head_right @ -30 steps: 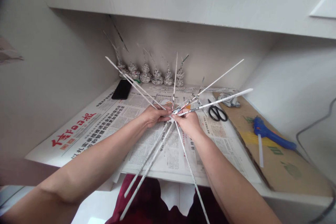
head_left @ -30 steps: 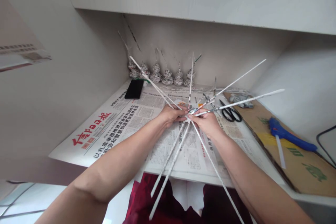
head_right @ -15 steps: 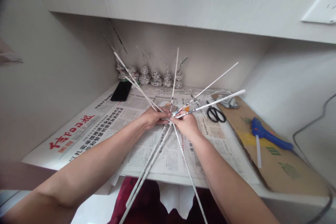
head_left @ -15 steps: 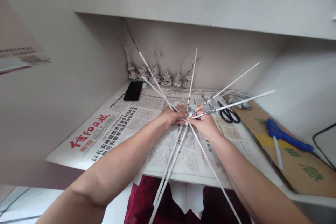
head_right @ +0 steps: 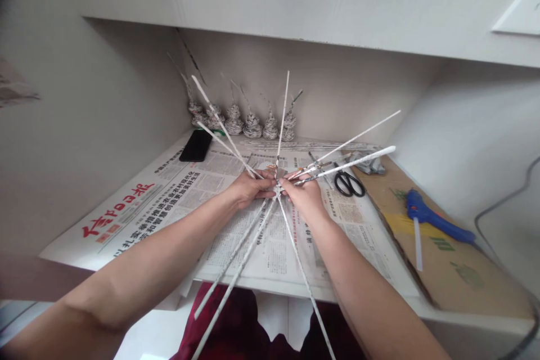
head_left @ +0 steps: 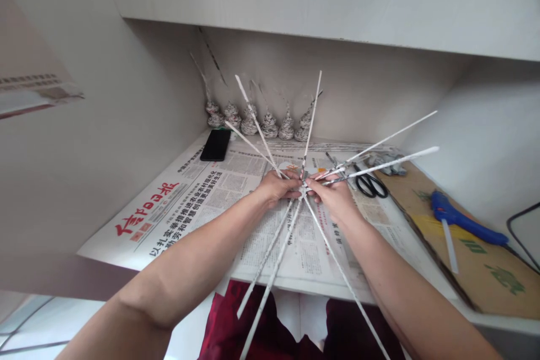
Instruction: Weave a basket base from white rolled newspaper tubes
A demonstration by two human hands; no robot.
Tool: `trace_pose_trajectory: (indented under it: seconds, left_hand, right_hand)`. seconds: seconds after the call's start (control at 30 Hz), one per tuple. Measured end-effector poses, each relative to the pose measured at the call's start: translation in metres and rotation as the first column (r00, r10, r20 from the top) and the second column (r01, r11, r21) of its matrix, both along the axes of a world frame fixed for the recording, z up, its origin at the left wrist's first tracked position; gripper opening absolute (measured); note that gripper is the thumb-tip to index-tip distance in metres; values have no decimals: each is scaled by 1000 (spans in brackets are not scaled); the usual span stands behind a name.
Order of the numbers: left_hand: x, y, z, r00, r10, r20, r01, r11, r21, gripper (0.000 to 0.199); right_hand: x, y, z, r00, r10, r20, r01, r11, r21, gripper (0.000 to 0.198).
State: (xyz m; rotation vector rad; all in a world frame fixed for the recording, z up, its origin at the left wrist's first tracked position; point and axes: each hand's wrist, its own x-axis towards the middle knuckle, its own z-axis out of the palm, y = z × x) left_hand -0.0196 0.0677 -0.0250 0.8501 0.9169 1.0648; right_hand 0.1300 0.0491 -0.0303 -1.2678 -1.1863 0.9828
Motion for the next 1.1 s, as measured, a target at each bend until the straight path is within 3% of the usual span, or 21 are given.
trace_pose_trajectory:
  seconds: [0.13, 0.37, 0.53, 0.87, 1.1]
  left_hand:
    - [0, 0, 3, 999, 32, 24, -32, 999, -19, 18]
    - [-2, 1, 6, 998, 53, 38, -49, 994, -96, 20]
    - [-3, 4, 5, 995, 61, 80, -51, 991, -123, 20]
    - [-1, -1, 6, 996, 53, 65, -50, 997, -53, 20]
    - [2, -3, 3, 995, 103, -7, -103, 994, -33, 25]
  right_hand:
    - [-1, -1, -2, 996, 83, 11, -83, 996, 19, 29]
    - [1, 1, -2, 997, 74, -9, -74, 997, 28, 33]
    - [1, 0, -1, 987, 100, -125, -101, 995, -7, 37]
    - [-3, -3, 8, 966, 59, -252, -98, 984, -147, 31]
    - [-9, -1, 1, 986, 18, -165, -42, 989, -143, 22]
